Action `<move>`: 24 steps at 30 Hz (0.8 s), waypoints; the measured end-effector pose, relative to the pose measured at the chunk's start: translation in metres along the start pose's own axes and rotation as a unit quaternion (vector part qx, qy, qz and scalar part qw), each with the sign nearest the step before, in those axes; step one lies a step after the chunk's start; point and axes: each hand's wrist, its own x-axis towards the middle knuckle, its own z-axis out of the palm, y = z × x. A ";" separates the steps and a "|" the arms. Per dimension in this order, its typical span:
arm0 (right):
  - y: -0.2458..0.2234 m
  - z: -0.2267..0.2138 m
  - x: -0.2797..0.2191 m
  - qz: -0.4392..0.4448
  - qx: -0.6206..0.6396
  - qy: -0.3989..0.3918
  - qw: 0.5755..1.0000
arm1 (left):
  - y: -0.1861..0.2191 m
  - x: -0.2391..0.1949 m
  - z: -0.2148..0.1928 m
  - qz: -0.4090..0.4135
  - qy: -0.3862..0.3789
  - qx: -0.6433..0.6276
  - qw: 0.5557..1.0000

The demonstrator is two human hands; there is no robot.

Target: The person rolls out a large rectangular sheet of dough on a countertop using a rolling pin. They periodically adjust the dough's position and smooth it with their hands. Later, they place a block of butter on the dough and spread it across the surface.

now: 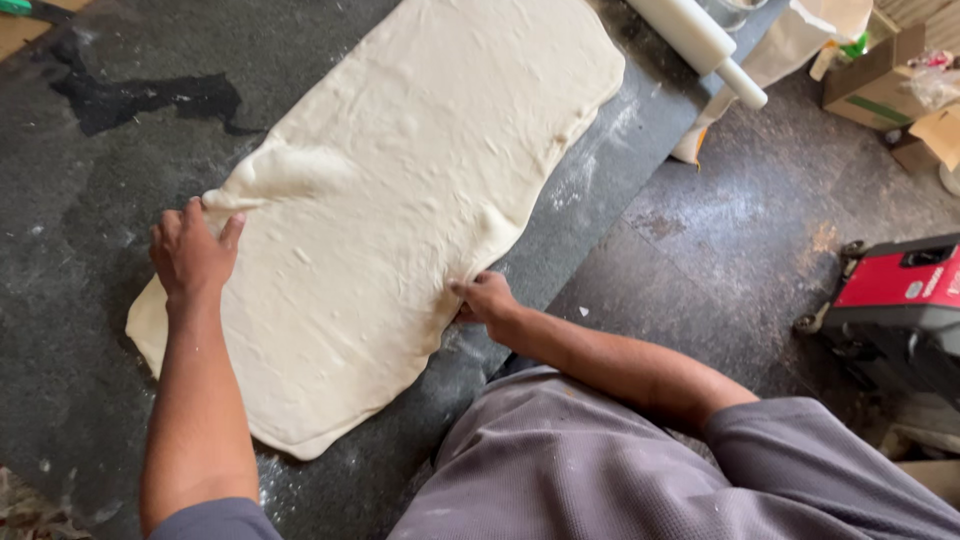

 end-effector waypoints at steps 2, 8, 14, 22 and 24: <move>-0.001 0.004 -0.006 -0.020 0.002 0.004 1.000 | -0.001 0.007 -0.003 -0.024 -0.018 0.001 1.000; -0.011 0.023 -0.017 -0.075 0.060 0.001 0.995 | 0.003 0.002 -0.008 0.022 0.018 -0.056 0.998; -0.020 0.051 -0.053 -0.028 0.121 0.000 0.992 | 0.005 -0.017 -0.066 -0.024 -0.110 -0.103 0.988; -0.016 0.042 -0.066 0.008 0.073 -0.075 0.994 | -0.061 -0.036 -0.069 -0.137 0.013 -0.117 0.984; -0.020 0.039 -0.061 0.052 -0.047 -0.028 0.997 | -0.068 -0.048 -0.057 -0.110 0.048 -0.098 0.988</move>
